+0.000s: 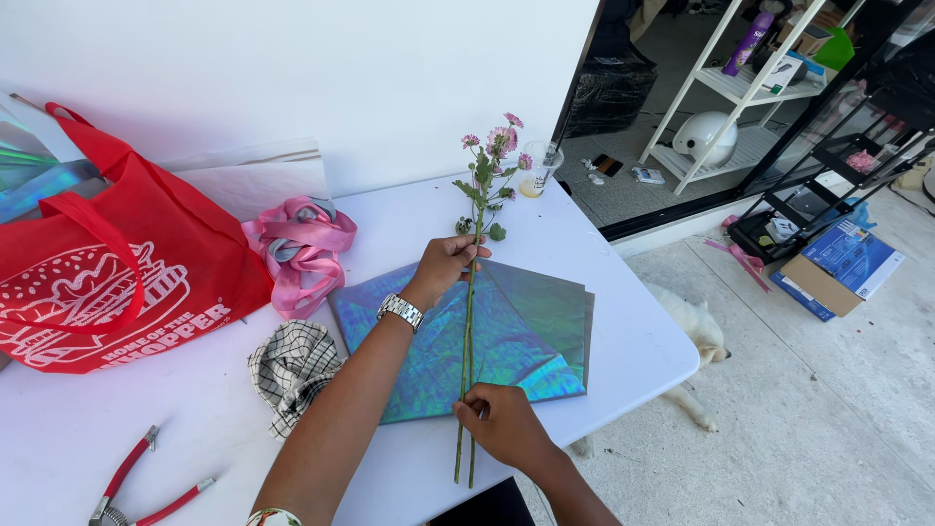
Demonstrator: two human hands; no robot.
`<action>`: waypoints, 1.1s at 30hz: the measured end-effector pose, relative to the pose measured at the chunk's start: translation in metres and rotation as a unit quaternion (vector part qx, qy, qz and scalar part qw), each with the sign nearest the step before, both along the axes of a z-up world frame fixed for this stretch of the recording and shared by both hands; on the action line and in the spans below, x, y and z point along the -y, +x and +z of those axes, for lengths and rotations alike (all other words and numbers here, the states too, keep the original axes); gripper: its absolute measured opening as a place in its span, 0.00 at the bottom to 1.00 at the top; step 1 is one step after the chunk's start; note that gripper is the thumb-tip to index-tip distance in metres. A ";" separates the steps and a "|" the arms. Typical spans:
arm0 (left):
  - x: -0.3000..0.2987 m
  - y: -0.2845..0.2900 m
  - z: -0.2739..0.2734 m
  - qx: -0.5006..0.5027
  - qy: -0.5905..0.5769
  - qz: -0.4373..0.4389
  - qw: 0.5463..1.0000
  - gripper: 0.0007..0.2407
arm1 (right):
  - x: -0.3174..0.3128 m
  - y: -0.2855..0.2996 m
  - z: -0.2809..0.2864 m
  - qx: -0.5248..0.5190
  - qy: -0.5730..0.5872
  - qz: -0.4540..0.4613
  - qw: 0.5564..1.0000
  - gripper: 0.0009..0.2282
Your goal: The person picks a flower from a vase, wipes its stem with a cloth, and trims the stem using shears before placing it on a piece of wrapping paper.
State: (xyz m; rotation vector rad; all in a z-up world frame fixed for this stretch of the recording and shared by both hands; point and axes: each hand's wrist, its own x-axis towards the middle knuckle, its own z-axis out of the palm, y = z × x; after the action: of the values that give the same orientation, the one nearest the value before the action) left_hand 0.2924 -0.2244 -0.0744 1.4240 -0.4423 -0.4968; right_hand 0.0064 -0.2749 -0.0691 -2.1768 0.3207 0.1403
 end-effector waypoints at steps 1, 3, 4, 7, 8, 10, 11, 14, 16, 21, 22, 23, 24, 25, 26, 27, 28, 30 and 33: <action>-0.001 0.002 -0.001 -0.001 0.000 -0.001 1.000 0.14 | -0.001 0.005 -0.002 -0.001 0.000 -0.001 1.000 0.10; -0.004 0.007 -0.001 -0.013 -0.007 -0.013 1.000 0.14 | -0.004 0.015 -0.004 0.015 0.015 -0.003 1.000 0.12; -0.005 0.007 -0.005 -0.015 -0.008 -0.012 1.000 0.14 | -0.006 0.019 -0.007 0.013 0.014 -0.002 1.000 0.12; -0.006 0.011 -0.022 -0.011 0.058 0.023 0.998 0.11 | -0.011 0.028 -0.014 -0.025 -0.019 -0.006 0.999 0.13; -0.005 0.016 -0.034 0.006 0.086 0.046 0.995 0.08 | -0.011 0.030 -0.018 -0.032 -0.042 0.011 0.999 0.14; -0.004 0.020 -0.048 0.024 0.115 0.069 0.991 0.06 | -0.008 0.035 -0.020 -0.039 -0.063 0.028 0.997 0.15; -0.003 0.021 -0.049 0.021 0.112 0.071 0.991 0.06 | -0.005 0.036 -0.019 -0.013 -0.075 0.005 0.997 0.19; -0.003 0.021 -0.045 0.015 0.097 0.082 0.992 0.06 | 0.011 0.055 -0.036 0.042 -0.138 -0.051 0.988 0.17; -0.006 0.017 -0.041 0.011 0.085 0.093 0.992 0.07 | 0.021 0.067 -0.049 0.069 -0.189 -0.083 0.976 0.15; -0.013 0.002 -0.019 0.094 0.056 0.118 0.987 0.16 | 0.026 0.087 -0.078 0.041 -0.270 -0.030 0.961 0.10; -0.006 0.021 -0.046 0.092 0.057 0.120 0.987 0.16 | 0.027 0.087 -0.078 0.040 -0.270 -0.028 0.962 0.10; 0.002 0.039 -0.073 0.130 0.080 0.141 0.978 0.16 | 0.028 0.087 -0.078 0.054 -0.251 -0.036 0.966 0.10; 0.010 0.057 -0.100 0.166 0.104 0.160 0.968 0.15 | 0.030 0.085 -0.078 0.068 -0.233 -0.045 0.969 0.10; 0.009 0.057 -0.106 0.165 0.104 0.160 0.968 0.15 | 0.030 0.085 -0.083 0.066 -0.233 -0.044 0.969 0.10; 0.009 0.060 -0.110 0.169 0.105 0.173 0.965 0.15 | 0.032 0.085 -0.088 0.081 -0.234 -0.046 0.968 0.10; 0.010 0.063 -0.113 0.173 0.107 0.186 0.961 0.15 | 0.034 0.086 -0.092 0.096 -0.235 -0.047 0.966 0.10; 0.004 0.050 -0.087 0.176 0.107 0.184 0.961 0.15 | 0.035 0.087 -0.093 0.098 -0.235 -0.050 0.966 0.10; -0.009 0.022 -0.039 0.169 0.076 0.204 0.961 0.16 | 0.037 0.086 -0.096 0.105 -0.220 -0.048 0.969 0.10; -0.020 0.005 -0.007 0.182 0.081 0.225 0.954 0.16 | 0.038 0.086 -0.100 0.110 -0.230 -0.052 0.966 0.10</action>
State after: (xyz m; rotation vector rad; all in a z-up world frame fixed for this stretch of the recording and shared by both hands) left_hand 0.2971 -0.2039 -0.0809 1.7222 -0.3568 0.1068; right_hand 0.0920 -0.3127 -0.1689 -2.5961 0.3653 -0.2601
